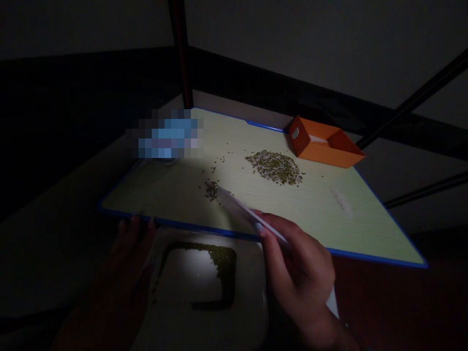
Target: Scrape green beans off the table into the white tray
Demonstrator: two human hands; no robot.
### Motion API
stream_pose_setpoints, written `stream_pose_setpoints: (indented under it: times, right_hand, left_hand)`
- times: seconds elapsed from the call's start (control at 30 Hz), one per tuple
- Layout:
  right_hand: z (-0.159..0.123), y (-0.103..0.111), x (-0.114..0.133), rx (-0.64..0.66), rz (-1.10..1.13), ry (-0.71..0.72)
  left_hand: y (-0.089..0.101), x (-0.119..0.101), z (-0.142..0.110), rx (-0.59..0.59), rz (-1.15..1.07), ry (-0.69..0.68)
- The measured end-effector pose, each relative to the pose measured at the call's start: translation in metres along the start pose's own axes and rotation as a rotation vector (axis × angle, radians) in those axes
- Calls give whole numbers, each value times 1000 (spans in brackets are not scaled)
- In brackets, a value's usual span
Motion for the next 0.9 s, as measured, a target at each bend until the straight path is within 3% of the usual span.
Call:
stream_pose_setpoints:
  times: [0.37, 0.9]
  right_hand:
    - [-2, 11, -8, -93, -3, -46]
    - [0, 7, -8, -64, 3, -69]
  left_hand:
    - [3, -3, 5, -27, -3, -18]
    - [2, -4, 4, -3, -8, -6]
Point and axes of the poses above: each hand's wrist, its own z-axis towards the middle knuckle, its own y-axis out of the back of the hand, x = y × z, the point moved 7 cm from there along z, towards the middle knuckle, and after that the axes turned 12 degrees about -y, right-handed, at the moved point
